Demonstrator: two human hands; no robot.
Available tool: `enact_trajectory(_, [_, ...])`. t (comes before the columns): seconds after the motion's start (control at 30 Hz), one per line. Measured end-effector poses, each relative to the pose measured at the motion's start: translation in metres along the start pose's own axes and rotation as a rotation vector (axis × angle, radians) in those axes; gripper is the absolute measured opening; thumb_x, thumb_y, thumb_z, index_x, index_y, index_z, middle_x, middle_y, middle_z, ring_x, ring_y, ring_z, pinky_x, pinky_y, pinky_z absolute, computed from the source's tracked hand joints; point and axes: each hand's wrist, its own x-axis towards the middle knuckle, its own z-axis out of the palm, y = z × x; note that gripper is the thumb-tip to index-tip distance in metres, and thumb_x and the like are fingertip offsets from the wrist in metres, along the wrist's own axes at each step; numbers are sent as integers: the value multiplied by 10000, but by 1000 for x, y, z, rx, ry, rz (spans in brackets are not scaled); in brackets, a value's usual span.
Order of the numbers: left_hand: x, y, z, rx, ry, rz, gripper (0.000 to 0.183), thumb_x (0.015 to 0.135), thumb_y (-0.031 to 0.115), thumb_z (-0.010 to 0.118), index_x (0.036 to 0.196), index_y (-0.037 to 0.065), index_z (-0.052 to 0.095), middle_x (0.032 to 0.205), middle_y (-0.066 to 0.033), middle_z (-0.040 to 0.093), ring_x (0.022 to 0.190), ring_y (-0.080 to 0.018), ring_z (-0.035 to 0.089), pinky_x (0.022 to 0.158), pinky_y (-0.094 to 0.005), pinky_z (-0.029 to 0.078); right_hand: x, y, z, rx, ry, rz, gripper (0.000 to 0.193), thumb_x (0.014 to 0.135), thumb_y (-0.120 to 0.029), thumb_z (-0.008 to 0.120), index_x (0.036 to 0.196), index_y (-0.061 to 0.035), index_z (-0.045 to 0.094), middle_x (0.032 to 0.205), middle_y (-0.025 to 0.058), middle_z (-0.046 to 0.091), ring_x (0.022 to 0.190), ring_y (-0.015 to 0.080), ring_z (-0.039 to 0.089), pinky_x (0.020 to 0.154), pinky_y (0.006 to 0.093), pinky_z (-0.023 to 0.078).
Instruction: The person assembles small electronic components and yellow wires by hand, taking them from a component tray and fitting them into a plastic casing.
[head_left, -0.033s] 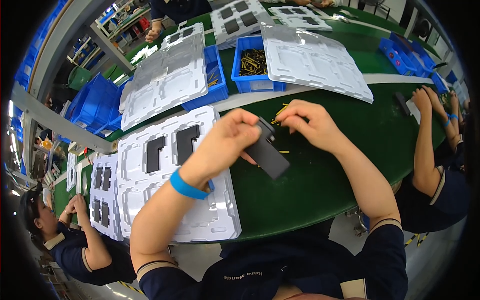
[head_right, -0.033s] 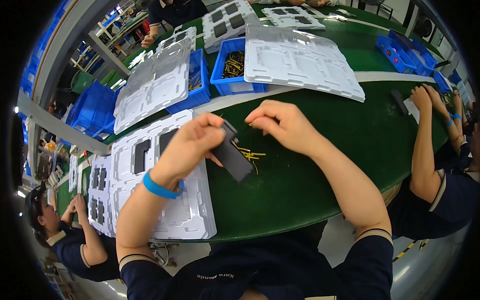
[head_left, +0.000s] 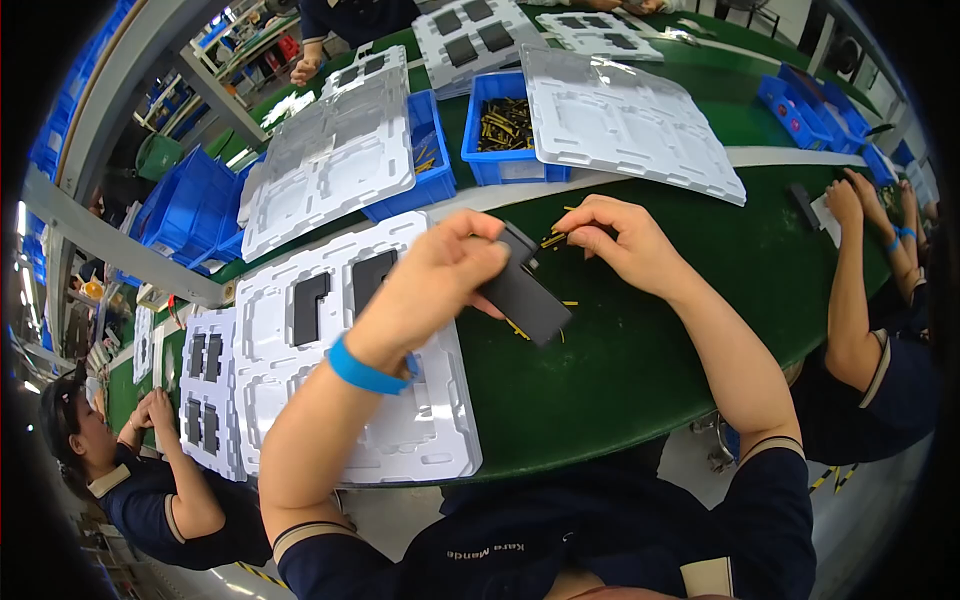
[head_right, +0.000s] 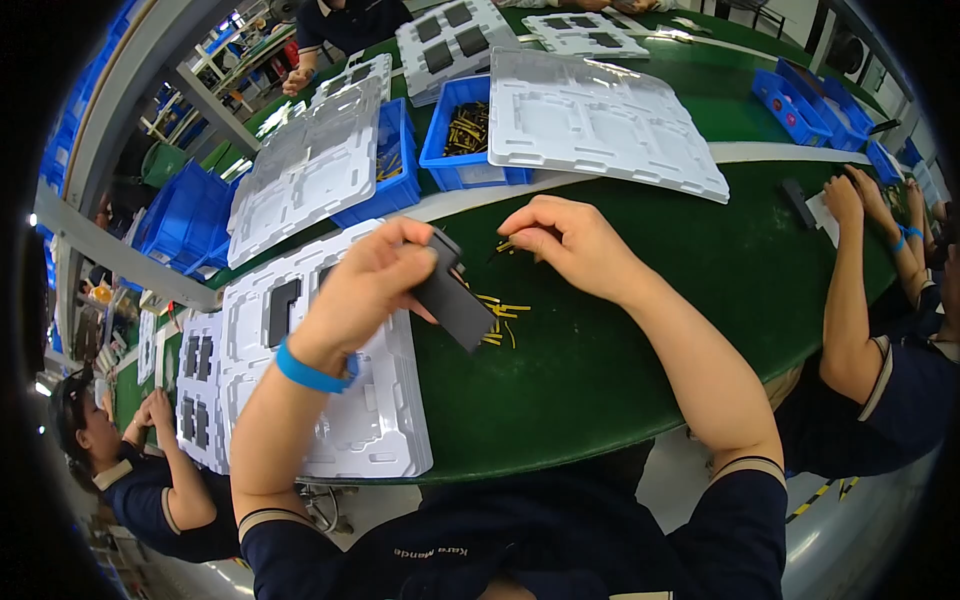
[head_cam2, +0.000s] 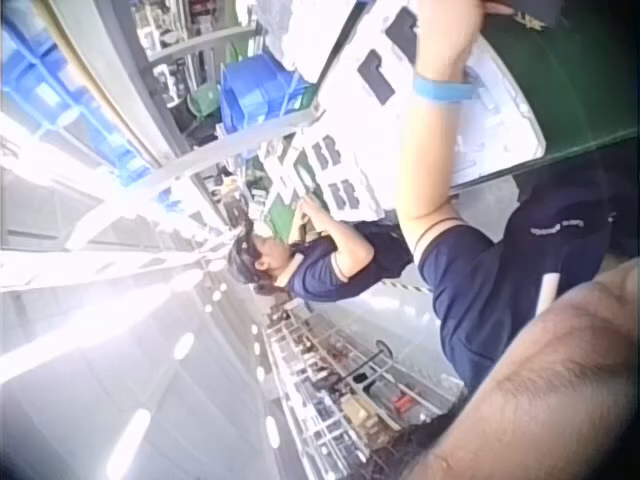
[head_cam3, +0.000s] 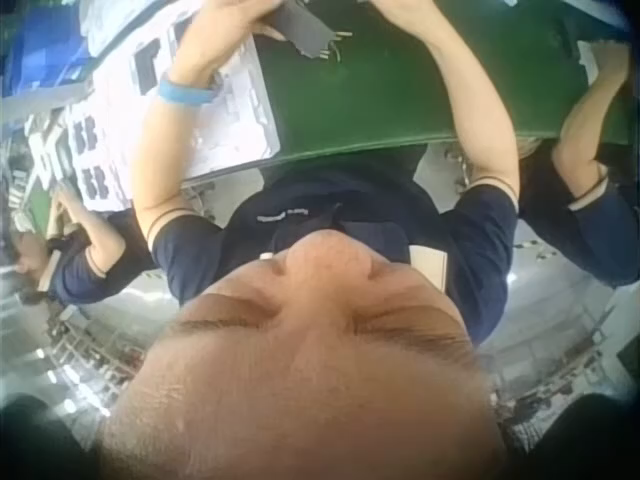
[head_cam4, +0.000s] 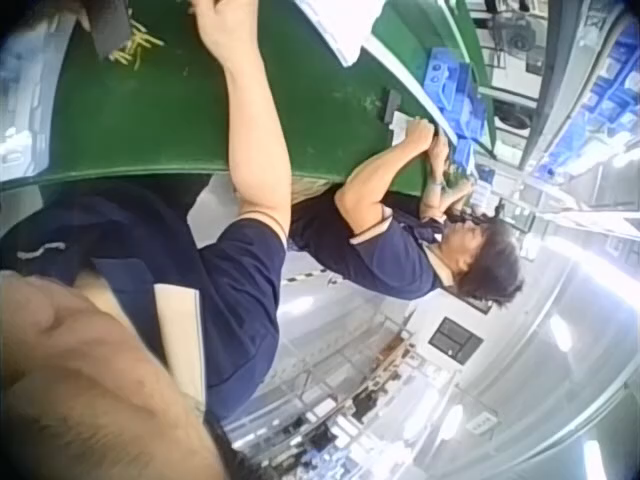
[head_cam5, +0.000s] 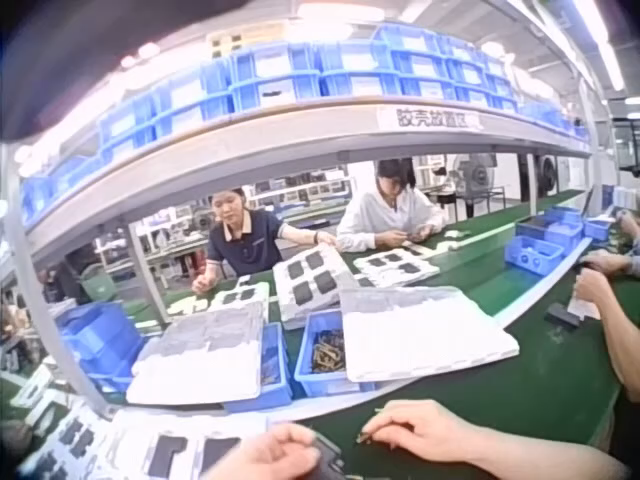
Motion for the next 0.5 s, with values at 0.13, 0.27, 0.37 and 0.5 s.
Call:
enact_trajectory(0.13, [-12,19,-49,144,22,117,308,914,79,546,1216,46,495,1089,-63,613,898,-141,622,755,-290,538,1,30,-10,-429,-68,-67,195,783,-16,677,975,-37,652,808,51,528,702,142,535,651,286,448])
enact_trajectory(0.27, [-43,21,-117,169,375,99,337,944,94,520,1277,46,518,1087,-68,619,891,-126,620,787,-267,524,5,33,-2,-468,-56,-15,111,777,-41,682,874,-39,630,812,65,520,706,192,549,654,311,450])
enact_trajectory(0.37, [-81,11,-175,188,652,119,245,909,118,584,1120,-3,604,939,-98,670,824,-131,628,753,-263,503,10,32,-2,-539,-84,2,104,793,-151,670,805,-66,610,836,93,556,779,296,585,697,396,467])
enact_trajectory(0.5, [-131,-20,-247,832,1015,-3,256,810,149,687,993,-13,612,876,-96,674,765,-143,628,691,-262,488,5,22,4,-477,-35,-31,85,843,-74,576,823,-8,526,890,128,539,820,321,551,736,379,448])
